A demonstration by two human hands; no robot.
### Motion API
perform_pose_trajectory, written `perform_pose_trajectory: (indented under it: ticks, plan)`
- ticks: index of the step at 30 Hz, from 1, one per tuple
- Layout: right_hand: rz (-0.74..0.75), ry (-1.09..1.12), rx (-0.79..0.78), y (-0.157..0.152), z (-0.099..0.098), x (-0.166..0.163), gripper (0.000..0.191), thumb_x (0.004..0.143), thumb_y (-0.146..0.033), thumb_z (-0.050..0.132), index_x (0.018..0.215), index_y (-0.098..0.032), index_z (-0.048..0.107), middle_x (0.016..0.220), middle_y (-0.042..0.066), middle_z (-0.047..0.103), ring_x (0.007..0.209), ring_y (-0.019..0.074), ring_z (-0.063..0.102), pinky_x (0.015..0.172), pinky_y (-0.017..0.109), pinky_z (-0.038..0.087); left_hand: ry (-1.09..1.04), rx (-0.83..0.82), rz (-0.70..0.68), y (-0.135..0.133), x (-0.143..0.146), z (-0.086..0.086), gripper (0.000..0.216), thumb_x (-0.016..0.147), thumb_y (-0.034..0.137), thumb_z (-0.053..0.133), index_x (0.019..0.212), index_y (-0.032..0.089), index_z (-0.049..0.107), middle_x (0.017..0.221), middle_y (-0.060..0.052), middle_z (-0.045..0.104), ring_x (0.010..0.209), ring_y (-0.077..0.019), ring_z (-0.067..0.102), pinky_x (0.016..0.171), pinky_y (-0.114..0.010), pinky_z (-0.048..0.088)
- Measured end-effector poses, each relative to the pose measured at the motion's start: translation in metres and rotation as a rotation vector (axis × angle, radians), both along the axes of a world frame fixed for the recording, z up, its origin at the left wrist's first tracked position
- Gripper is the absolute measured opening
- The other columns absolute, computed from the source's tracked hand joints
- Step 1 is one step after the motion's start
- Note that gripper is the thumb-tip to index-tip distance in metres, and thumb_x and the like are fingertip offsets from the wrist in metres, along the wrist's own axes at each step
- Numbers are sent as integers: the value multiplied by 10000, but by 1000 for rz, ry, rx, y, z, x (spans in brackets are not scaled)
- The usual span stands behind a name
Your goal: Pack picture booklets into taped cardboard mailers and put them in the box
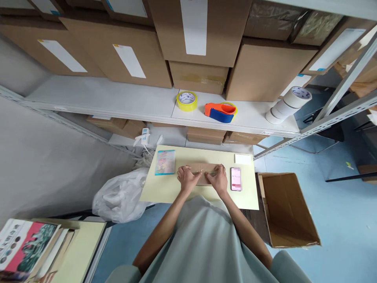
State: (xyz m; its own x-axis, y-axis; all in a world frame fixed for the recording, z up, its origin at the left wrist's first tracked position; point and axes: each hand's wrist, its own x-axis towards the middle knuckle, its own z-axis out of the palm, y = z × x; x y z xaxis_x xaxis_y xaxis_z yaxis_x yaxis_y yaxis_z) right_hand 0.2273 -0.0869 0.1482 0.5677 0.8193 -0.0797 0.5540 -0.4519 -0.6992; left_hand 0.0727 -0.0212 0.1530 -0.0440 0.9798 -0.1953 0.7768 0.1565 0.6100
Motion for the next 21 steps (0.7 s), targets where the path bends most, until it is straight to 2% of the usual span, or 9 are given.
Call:
perform_pose_trajectory:
  ticks: [3, 5, 8, 11, 13, 16, 18, 21]
  plan:
    - [-1, 25, 19, 1, -3, 1, 379, 854, -548, 704, 1025, -281, 498, 1211, 78, 624, 1072, 302, 655, 796, 390, 536, -25, -47, 30, 7, -2, -7, 626, 697, 402, 934, 1156, 209, 555, 1342, -157, 548, 1407, -400, 497, 1141, -540, 424]
    - [11, 84, 47, 0, -6, 5, 375, 850, -547, 706, 1033, -281, 516, 1226, 78, 632, 1107, 301, 654, 814, 389, 540, -86, -67, 52, 15, -9, -13, 580, 652, 379, 950, 1080, 210, 597, 1322, -150, 573, 1371, -391, 534, 1139, -525, 434]
    - [49, 193, 154, -3, -14, 15, 324, 868, -534, 679, 1014, -277, 549, 1232, 90, 669, 1276, 314, 614, 943, 418, 541, -330, -136, 110, 29, -24, -23, 442, 588, 311, 937, 902, 208, 644, 1229, -113, 651, 1214, -332, 644, 1093, -466, 483]
    - [95, 350, 264, -9, -22, 30, 312, 877, -525, 676, 1017, -258, 594, 1271, 115, 709, 1360, 314, 588, 1063, 450, 516, -536, -208, 140, 39, -43, -28, 358, 592, 328, 896, 849, 203, 682, 1090, -83, 740, 1011, -272, 720, 969, -411, 548]
    - [85, 485, 276, -15, -26, 39, 396, 873, -541, 700, 1126, -243, 638, 1365, 135, 703, 1331, 312, 626, 1049, 450, 541, -581, -227, 132, 41, -53, -28, 349, 597, 357, 881, 862, 200, 716, 1016, -79, 780, 958, -264, 744, 923, -394, 566]
    - [31, 616, 254, -25, -30, 42, 636, 889, -613, 706, 1397, -238, 633, 1554, 156, 621, 1388, 326, 616, 1075, 463, 555, -672, -245, 126, 41, -65, -26, 380, 571, 381, 892, 878, 197, 766, 1006, -96, 819, 962, -273, 768, 940, -404, 577]
    - [15, 636, 242, -31, -30, 39, 752, 928, -676, 657, 1527, -226, 591, 1645, 159, 550, 1459, 336, 573, 1156, 491, 516, -742, -236, 136, 37, -67, -25, 407, 560, 408, 909, 888, 199, 789, 1024, -107, 833, 971, -280, 776, 958, -423, 584]
    - [14, 582, 245, -37, -26, 31, 833, 988, -747, 544, 1611, -193, 548, 1697, 145, 493, 1557, 332, 482, 1277, 505, 405, -773, -183, 155, 29, -64, -24, 415, 577, 453, 924, 883, 203, 799, 1019, -112, 838, 942, -272, 779, 933, -422, 602]
